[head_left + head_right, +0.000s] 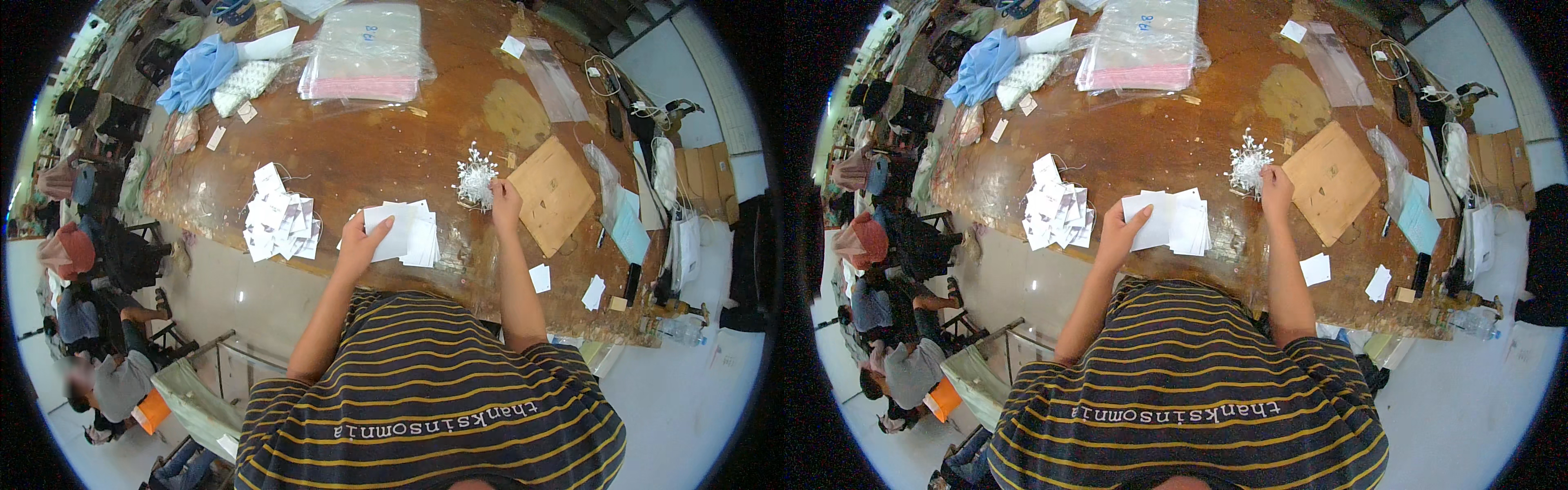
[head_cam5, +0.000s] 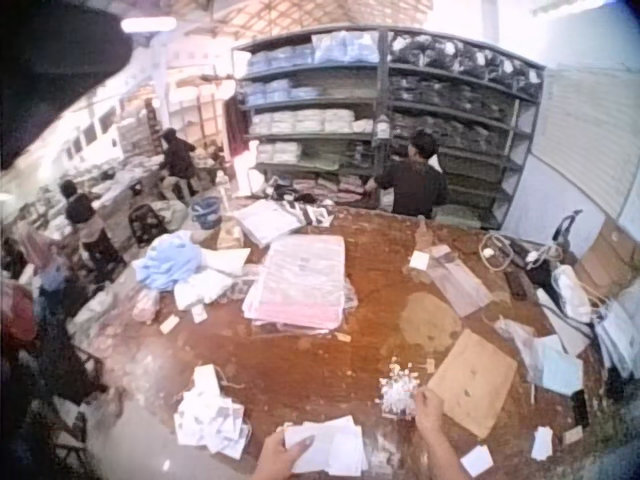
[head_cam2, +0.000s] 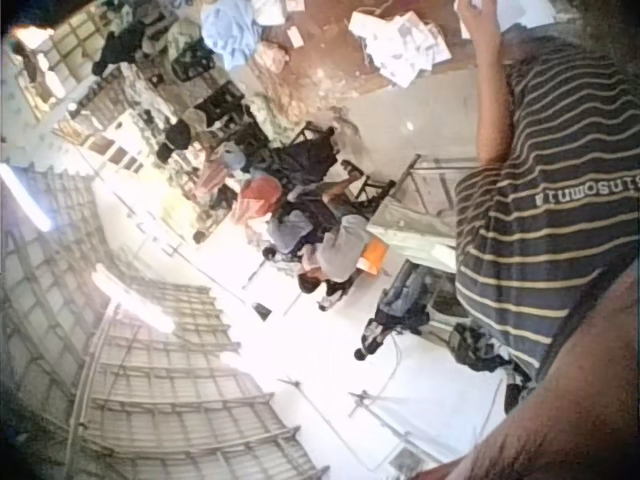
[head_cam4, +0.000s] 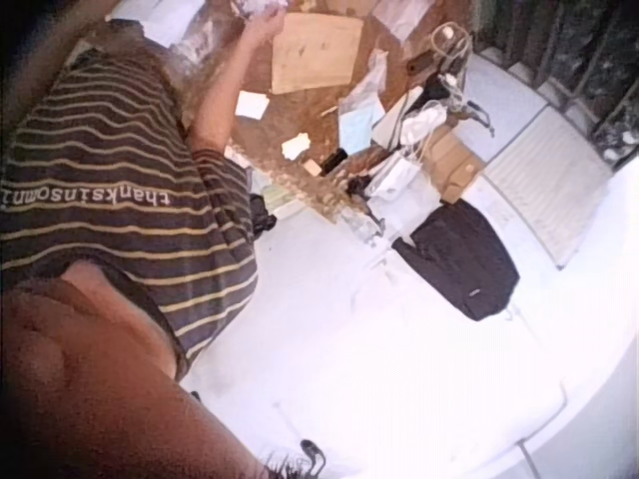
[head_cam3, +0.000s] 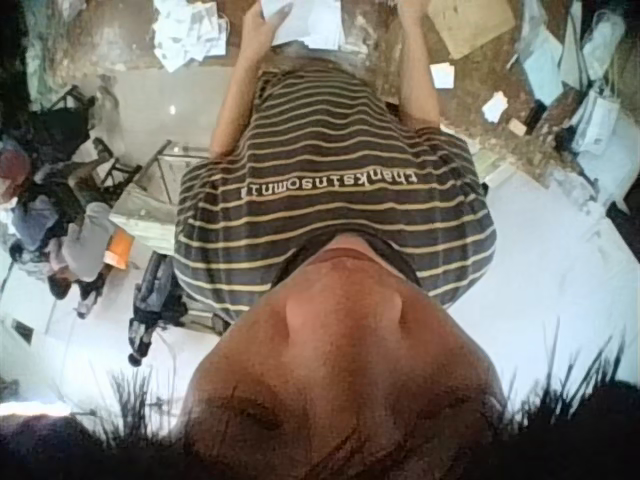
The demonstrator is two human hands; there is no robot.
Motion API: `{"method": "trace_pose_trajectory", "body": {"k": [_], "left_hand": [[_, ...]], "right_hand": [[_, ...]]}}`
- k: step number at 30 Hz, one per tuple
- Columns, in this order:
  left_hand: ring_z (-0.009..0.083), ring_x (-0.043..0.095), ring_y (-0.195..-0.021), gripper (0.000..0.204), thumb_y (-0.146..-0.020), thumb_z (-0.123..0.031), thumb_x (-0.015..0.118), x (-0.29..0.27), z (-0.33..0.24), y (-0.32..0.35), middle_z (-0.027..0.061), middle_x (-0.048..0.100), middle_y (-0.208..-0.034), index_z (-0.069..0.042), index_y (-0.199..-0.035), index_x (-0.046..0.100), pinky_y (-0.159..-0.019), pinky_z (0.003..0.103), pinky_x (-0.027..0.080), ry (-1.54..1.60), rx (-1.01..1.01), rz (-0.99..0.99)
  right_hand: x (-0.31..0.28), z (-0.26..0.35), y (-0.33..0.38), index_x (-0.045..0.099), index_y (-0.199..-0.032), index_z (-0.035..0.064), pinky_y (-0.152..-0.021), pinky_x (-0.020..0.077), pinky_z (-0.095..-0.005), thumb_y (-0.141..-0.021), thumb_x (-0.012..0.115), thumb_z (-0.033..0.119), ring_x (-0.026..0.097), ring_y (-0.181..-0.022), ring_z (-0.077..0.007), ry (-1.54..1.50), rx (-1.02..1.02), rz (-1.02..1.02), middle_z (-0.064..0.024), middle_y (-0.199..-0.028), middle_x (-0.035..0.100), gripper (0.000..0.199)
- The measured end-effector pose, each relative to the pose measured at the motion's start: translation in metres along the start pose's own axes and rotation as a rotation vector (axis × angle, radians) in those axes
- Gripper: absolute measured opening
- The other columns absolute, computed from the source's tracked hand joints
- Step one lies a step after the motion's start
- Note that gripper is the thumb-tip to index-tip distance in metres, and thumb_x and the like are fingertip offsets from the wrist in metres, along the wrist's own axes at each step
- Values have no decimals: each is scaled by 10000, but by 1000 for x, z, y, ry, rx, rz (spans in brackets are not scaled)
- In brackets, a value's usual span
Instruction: The person repeatedly picks up small white paper cards and bundles of white ties from a wooden table, inserts a tie into each card, and places the assembled units into a growing stack. The person works continuously at the table, handling items one at a time and occasionally adjusting the pile of assembled cards.
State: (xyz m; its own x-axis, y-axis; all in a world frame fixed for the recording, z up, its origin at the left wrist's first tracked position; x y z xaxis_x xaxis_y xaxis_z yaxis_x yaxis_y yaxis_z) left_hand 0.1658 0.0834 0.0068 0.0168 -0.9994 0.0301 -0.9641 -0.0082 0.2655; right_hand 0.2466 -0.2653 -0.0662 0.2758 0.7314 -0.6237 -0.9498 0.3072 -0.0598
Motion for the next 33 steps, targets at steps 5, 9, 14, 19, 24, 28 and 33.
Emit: {"method": "trace_pose_trajectory", "body": {"k": [5, 9, 14, 19, 24, 28, 33], "left_hand": [[107, 605, -806, 292, -880, -200, 692, -4, 4, 1, 62, 673, -907, 29, -1052, 634, -711, 274, 491, 20, -4, 3], [109, 609, -805, 287, -883, -197, 686, -1, 1, -1, 63, 675, -908, 29, -1052, 635, -714, 274, 493, -9, 23, 12], [108, 612, -816, 282, -885, -198, 684, -1, 1, -2, 59, 678, -914, 28, -1047, 639, -718, 271, 495, -15, -10, 31], [103, 607, -824, 276, -890, -191, 680, -1, 4, 4, 62, 673, -944, 25, -1052, 626, -724, 265, 495, 56, -13, 28], [99, 607, -837, 289, -883, -195, 690, 5, 10, 2, 54, 671, -951, 18, -1066, 625, -734, 267, 498, 16, -59, 100], [101, 608, -839, 311, -884, -195, 690, 12, 5, 5, 51, 670, -954, 18, -1100, 623, -737, 266, 497, 46, 6, 143], [102, 610, -859, 331, -886, -195, 687, 18, 12, 3, 48, 669, -968, 18, -1129, 618, -754, 263, 496, 43, 33, 146]], "right_hand": [[-38, 30, -4, 652, -868, -17, -673, 476, -305, -930, 561, 175, 606, -701, -147, -160, -39, -101, -99, -763, 673, 221], [-29, 43, -4, 653, -880, -15, -687, 467, -273, -938, 553, 172, 585, -720, -122, -183, -63, 16, -73, -750, 668, 220], [-42, 40, 5, 650, -903, -13, -708, 465, -259, -942, 540, 145, 582, -743, -116, -333, -47, -113, -62, -779, 661, 196], [-22, 43, 11, 631, -962, -14, -716, 468, -243, -960, 517, 111, 584, -751, -112, 13, 26, 133, -62, -815, 650, 170], [-39, 69, 14, 623, -1018, -8, -693, 484, -246, -976, 515, 128, 589, -701, -111, -450, -85, -60, -47, -791, 635, 179], [-13, 80, 11, 622, -1022, -5, -644, 489, -238, -984, 516, 150, 590, -658, -102, -544, -77, 97, -28, -767, 613, 192], [2, 49, 4, 627, -1000, 8, -604, 487, -234, -975, 520, 147, 597, -667, -98, -516, 137, 135, -46, -772, 638, 177]]}}
Point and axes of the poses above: each hand's wrist, its own y-axis away from the middle knuckle, its own x-axis out of the palm, z = x × y, the point moved 10 cm from there along -y, towards the middle knuckle
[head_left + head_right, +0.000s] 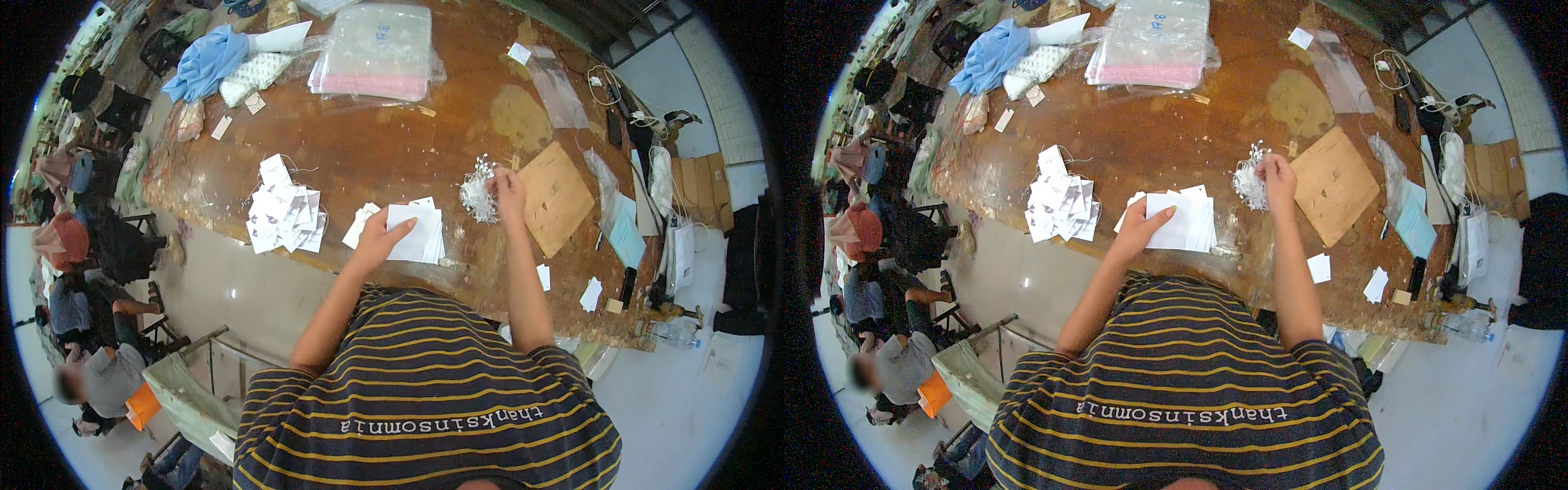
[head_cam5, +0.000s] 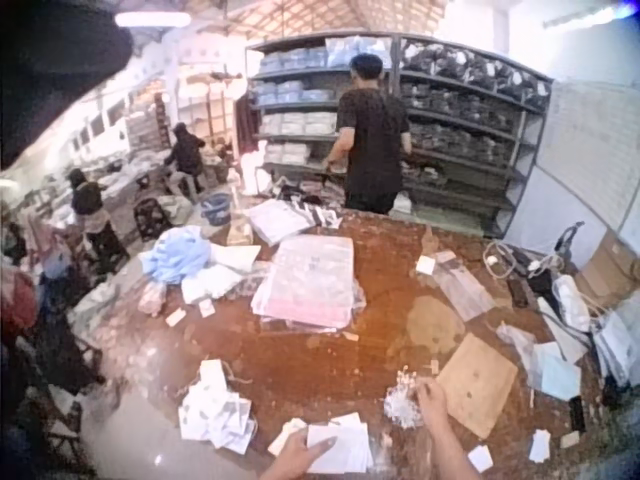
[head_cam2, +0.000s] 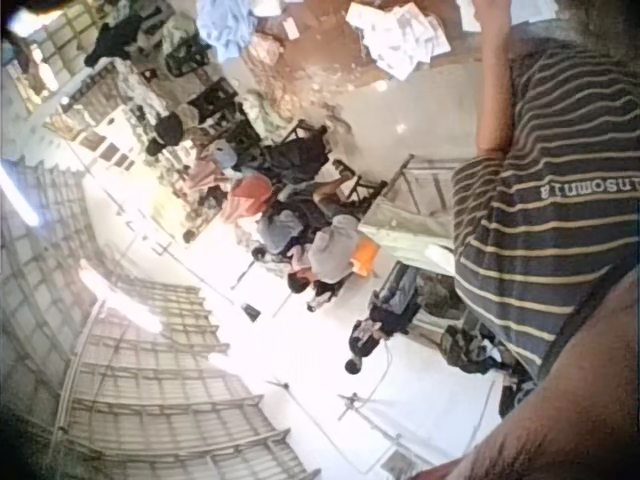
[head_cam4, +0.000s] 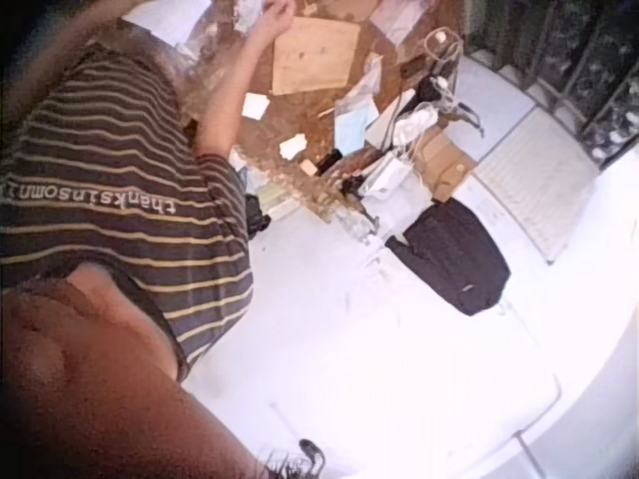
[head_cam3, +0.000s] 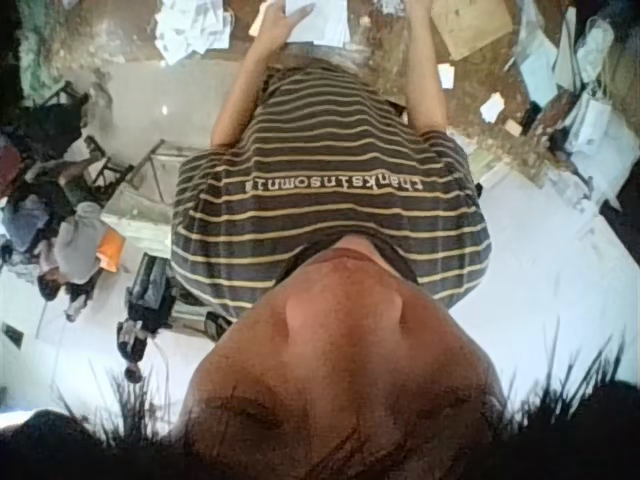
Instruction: The person repeatedly picks up small white paper cards and bundles of white ties from a wooden table, inserts a tie into each card, and places the assembled units into a growing stack. The person works continuously at the table, handling items one at a time and occasionally adjusting the pile of assembled cards.
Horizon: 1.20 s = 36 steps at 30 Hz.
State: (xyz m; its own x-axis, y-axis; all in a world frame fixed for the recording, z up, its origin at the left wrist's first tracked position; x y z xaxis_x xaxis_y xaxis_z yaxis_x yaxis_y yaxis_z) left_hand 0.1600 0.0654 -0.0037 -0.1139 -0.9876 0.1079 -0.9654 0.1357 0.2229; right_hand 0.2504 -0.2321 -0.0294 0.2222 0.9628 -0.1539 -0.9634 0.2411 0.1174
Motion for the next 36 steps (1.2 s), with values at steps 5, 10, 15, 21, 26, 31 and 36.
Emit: {"method": "trace_pose_trajectory", "body": {"k": [5, 10, 15, 21, 26, 31, 36], "left_hand": [[101, 603, -884, 327, -888, -193, 684, -10, 15, 4, 52, 665, -990, 24, -1123, 615, -777, 267, 492, -50, -40, -20], [123, 602, -888, 342, -883, -203, 683, -10, 10, 7, 68, 675, -983, 30, -1125, 616, -795, 286, 484, -28, 21, 0], [100, 586, -867, 317, -887, -183, 678, -5, 5, 5, 37, 661, -973, 20, -1122, 617, -784, 269, 480, -4, 49, -6], [84, 582, -852, 300, -894, -184, 673, 11, 12, 1, 28, 653, -970, 6, -1119, 617, -758, 261, 482, 92, -46, 84], [96, 594, -909, 321, -903, -164, 652, 11, 12, 6, 29, 657, -1036, -27, -1191, 618, -812, 268, 483, -11, 7, 97], [109, 596, -916, 329, -899, -167, 655, 6, 24, 10, 43, 658, -1033, -7, -1184, 617, -813, 279, 485, 68, -79, 85], [123, 614, -947, 350, -905, -146, 632, 14, 22, 5, 57, 654, -1084, -3, -1223, 596, -825, 288, 504, 175, -123, 130]], "right_hand": [[-37, 30, 12, 615, -981, 4, -637, 492, -253, -961, 513, 124, 607, -699, -112, 173, -461, -295, -87, -793, 664, 158], [-32, 2, -4, 606, -987, -11, -765, 484, -301, -967, 495, 118, 613, -821, -152, 147, -103, -224, -84, -863, 668, 171], [-27, 75, 7, 628, -984, 3, -800, 470, -284, -974, 515, 154, 595, -871, -133, 125, -513, -310, -76, -912, 647, 188], [31, 56, -15, 608, -993, 4, -683, 464, -269, -984, 511, 193, 582, -713, -103, 91, -187, 106, -45, -786, 626, 213], [-18, 41, -2, 594, -939, 8, -622, 460, -290, -992, 488, 190, 563, -649, -122, 115, -290, -277, -41, -697, 590, 217], [-5, -37, 14, 585, -973, -3, -649, 479, -280, -988, 484, 160, 576, -680, -120, 101, 380, -57, -53, -715, 597, 193], [9, 47, 34, 631, -1056, -11, -718, 502, -289, -976, 513, 145, 629, -786, -134, 113, -117, -53, -83, -849, 668, 212]]}}
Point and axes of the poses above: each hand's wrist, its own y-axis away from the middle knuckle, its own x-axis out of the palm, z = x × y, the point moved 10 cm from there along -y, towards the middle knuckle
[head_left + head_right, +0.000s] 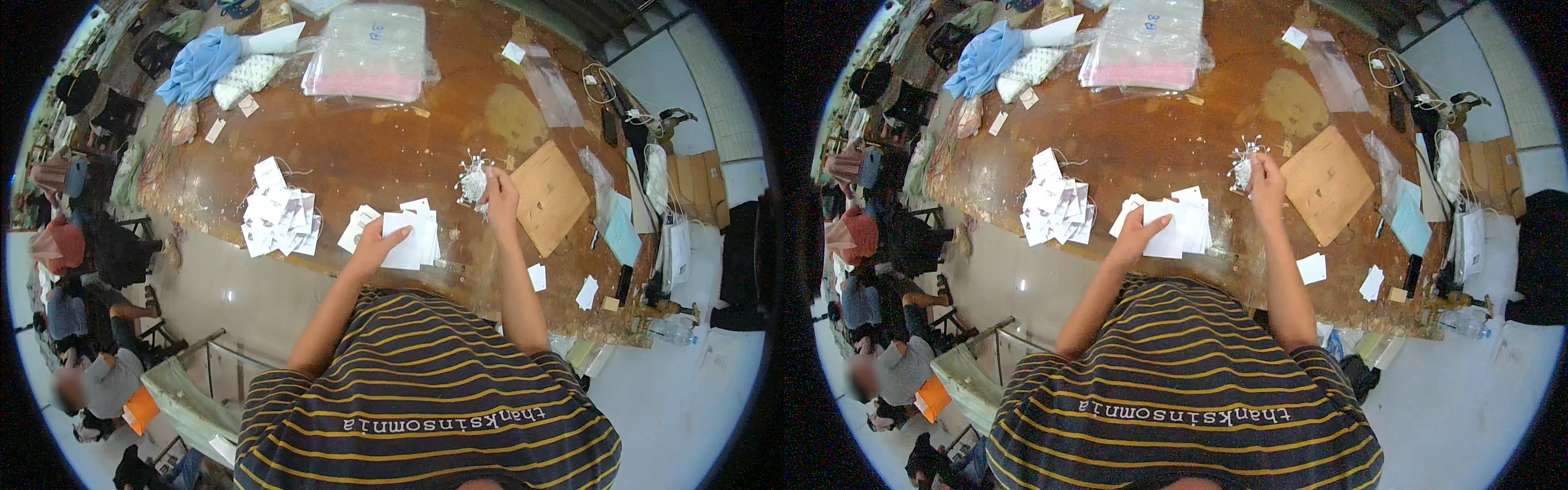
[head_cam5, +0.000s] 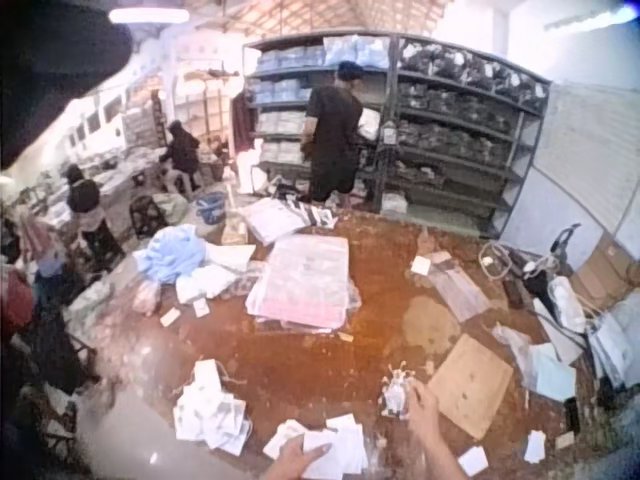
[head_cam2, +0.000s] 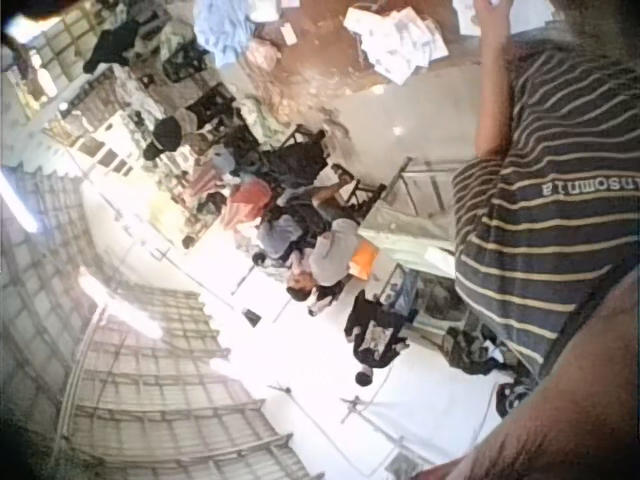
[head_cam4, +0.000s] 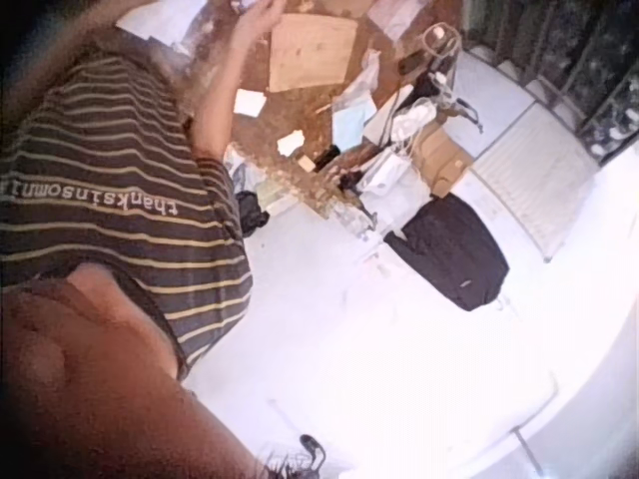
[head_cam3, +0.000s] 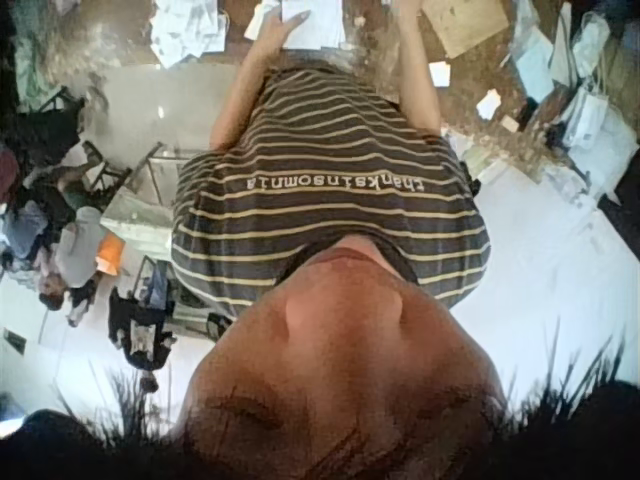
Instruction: The person repeatedly picks up small white paper cards and bundles of white ties from a wooden table, inserts a tie into each card, and places the assembled units into a growing stack. The person works continuously at the table, handling items one at a time and occasionally adjusting the pile of assembled cards.
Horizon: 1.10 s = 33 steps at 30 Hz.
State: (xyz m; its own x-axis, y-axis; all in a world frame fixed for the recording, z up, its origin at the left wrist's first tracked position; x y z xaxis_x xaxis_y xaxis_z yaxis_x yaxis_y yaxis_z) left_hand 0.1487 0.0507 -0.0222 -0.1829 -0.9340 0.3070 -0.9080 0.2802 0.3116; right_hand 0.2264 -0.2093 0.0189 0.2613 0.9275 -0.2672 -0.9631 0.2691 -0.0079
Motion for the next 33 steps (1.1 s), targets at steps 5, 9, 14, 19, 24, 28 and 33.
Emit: {"method": "trace_pose_trajectory", "body": {"k": [5, 9, 14, 19, 24, 28, 33], "left_hand": [[154, 639, -946, 365, -903, -175, 643, 26, 18, -8, 72, 652, -1087, -13, -1218, 557, -811, 313, 536, 317, -145, 68], [161, 650, -919, 333, -905, -198, 649, 34, 39, -19, 68, 658, -1041, -29, -1173, 549, -789, 319, 550, 534, -223, 2], [158, 659, -873, 263, -909, -184, 647, 33, 48, -38, 66, 673, -1003, -26, -1110, 588, -764, 313, 549, 487, -182, -47], [147, 658, -844, 232, -913, -165, 644, 14, 45, -56, 61, 676, -989, -16, -1086, 603, -742, 305, 541, 373, -124, -217], [139, 655, -832, 222, -910, -158, 648, 18, 34, -66, 58, 679, -980, -12, -1074, 613, -724, 297, 534, 306, -48, -231], [115, 638, -782, 193, -903, -154, 660, 1, 13, -63, 45, 681, -932, -8, -1027, 640, -684, 277, 518, 328, 46, -338], [96, 621, -724, 188, -890, -164, 682, -4, -7, -56, 40, 680, -889, -2, -983, 655, -637, 271, 512, 173, 63, -271]], "right_hand": [[94, 33, 57, 662, -1103, 15, -790, 517, -331, -866, 583, 49, 674, -905, -264, 247, -316, 536, -140, -989, 702, 252], [110, -14, 76, 621, -1101, 21, -770, 521, -421, -803, 590, -2, 653, -906, -372, 94, -52, 522, -198, -959, 680, 300], [92, -29, 78, 547, -1100, 20, -746, 505, -485, -772, 600, -6, 627, -876, -427, 405, -281, 508, -244, -878, 645, 333], [46, -61, 41, 545, -1136, 80, -696, 488, -493, -893, 588, 171, 629, -834, -420, 532, -162, 430, -220, -860, 651, 263], [12, -63, 17, 537, -1160, 113, -681, 485, -488, -925, 573, 308, 630, -816, -414, 682, -386, 310, -210, -864, 659, 308], [-11, -100, 17, 582, -1089, 106, -706, 483, -505, -939, 528, 354, 631, -817, -415, 792, -227, 332, -218, -888, 662, 295], [-84, -146, 21, 604, -1067, 82, -740, 471, -530, -949, 481, 296, 625, -856, -423, 884, 160, -69, -215, -906, 667, 274]]}}
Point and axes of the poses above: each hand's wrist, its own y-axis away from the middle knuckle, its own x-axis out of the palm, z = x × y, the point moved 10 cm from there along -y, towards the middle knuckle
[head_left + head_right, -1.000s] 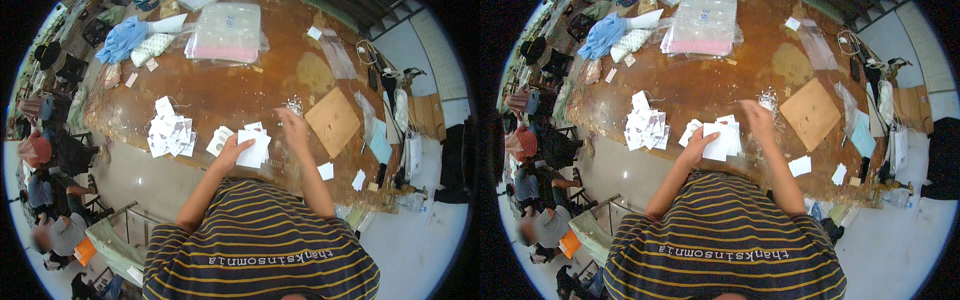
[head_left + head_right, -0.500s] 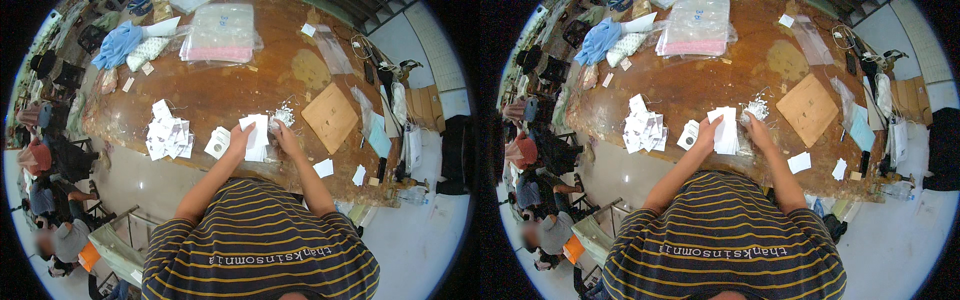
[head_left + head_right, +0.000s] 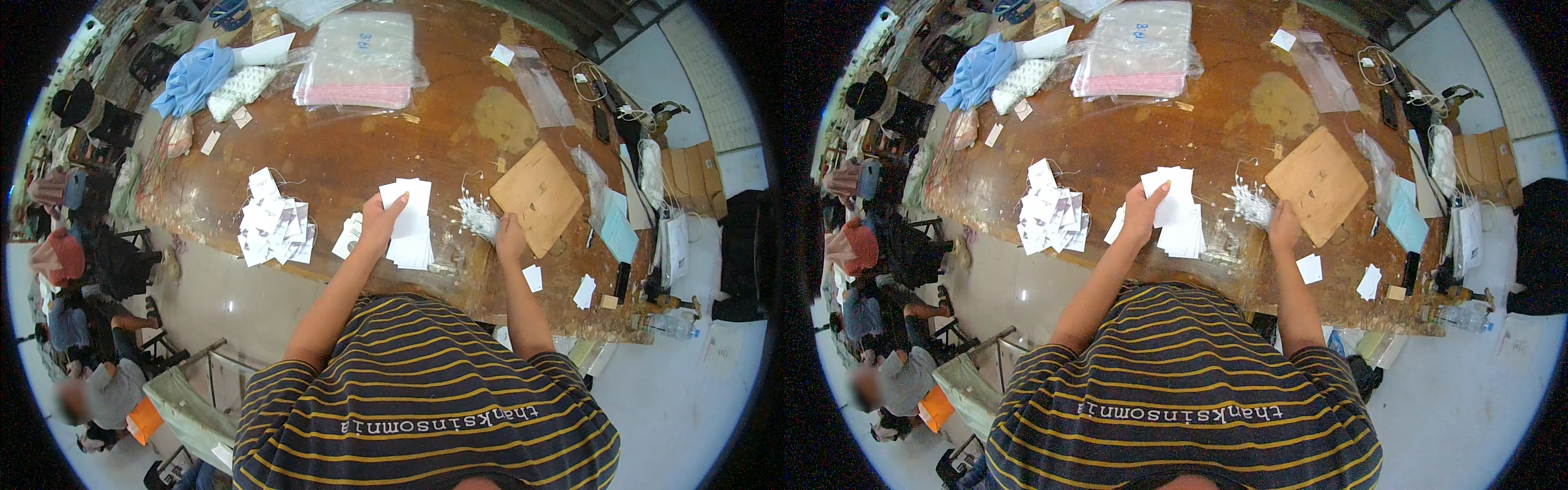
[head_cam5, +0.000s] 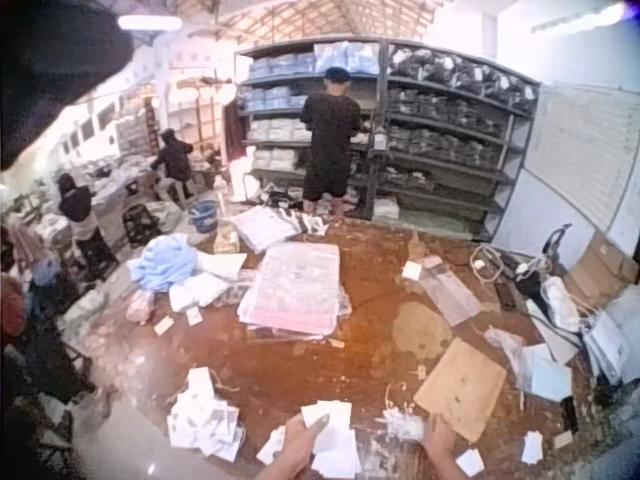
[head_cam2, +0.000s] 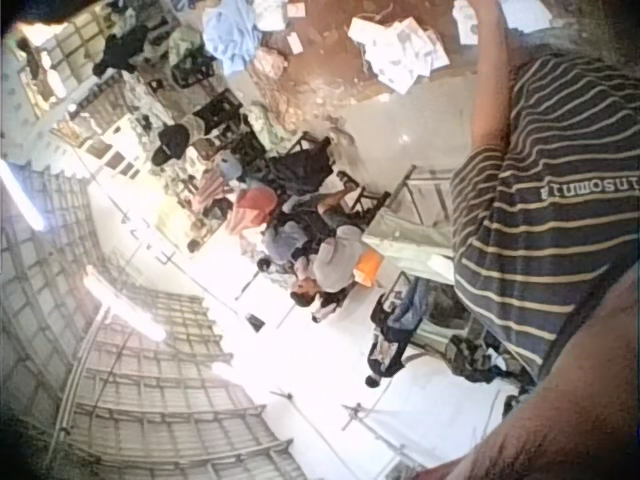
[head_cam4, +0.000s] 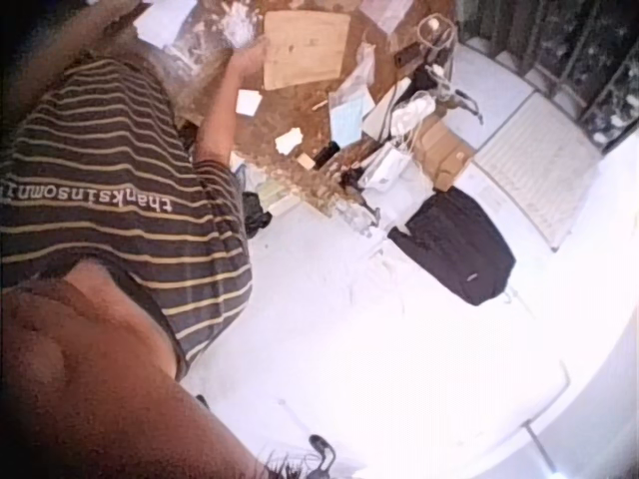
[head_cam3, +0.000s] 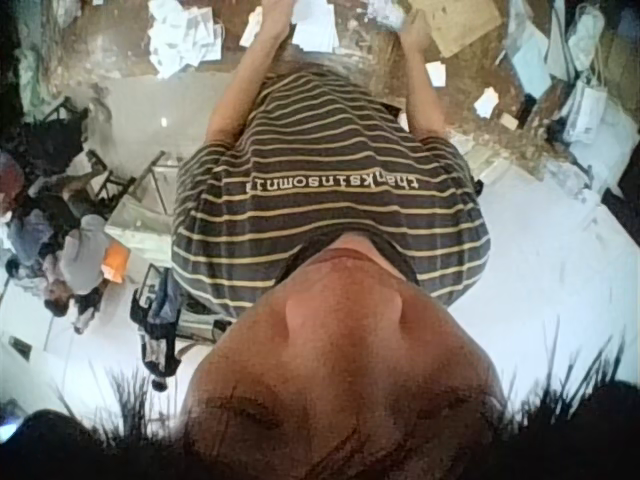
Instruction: The person repeatedly picks up small white paper cards and bundles of white ties from a wooden table, inserts a tie into each card, and places the assembled units into a growing stack. The person works continuously at the table, handling items one at a time and occasionally adjusting the pile of assembled cards.
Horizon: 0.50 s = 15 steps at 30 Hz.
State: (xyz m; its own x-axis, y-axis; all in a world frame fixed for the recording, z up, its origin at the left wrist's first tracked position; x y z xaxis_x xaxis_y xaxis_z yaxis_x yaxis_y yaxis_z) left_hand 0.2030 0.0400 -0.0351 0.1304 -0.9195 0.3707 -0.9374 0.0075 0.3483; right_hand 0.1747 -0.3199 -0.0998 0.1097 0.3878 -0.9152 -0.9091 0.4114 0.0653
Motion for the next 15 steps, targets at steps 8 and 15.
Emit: {"method": "trace_pose_trajectory", "body": {"k": [8, 15], "left_hand": [[92, 628, -750, 216, -878, -153, 694, 26, -16, 20, 41, 685, -902, 3, -1022, 656, -649, 253, 508, -153, -38, 239], [108, 646, -767, 216, -874, -130, 687, 15, -46, 33, 59, 689, -909, 16, -1028, 646, -662, 257, 523, -2, -43, 201]], "right_hand": [[-46, 124, 53, 498, -1265, 17, -965, 414, -403, -856, 586, 135, 516, -1166, -295, -222, -413, -143, -165, -1335, 500, 435], [17, 200, 106, 591, -1132, 16, -873, 416, -290, -962, 522, 151, 519, -985, -137, -916, -177, 916, -39, -1080, 575, 228]]}}
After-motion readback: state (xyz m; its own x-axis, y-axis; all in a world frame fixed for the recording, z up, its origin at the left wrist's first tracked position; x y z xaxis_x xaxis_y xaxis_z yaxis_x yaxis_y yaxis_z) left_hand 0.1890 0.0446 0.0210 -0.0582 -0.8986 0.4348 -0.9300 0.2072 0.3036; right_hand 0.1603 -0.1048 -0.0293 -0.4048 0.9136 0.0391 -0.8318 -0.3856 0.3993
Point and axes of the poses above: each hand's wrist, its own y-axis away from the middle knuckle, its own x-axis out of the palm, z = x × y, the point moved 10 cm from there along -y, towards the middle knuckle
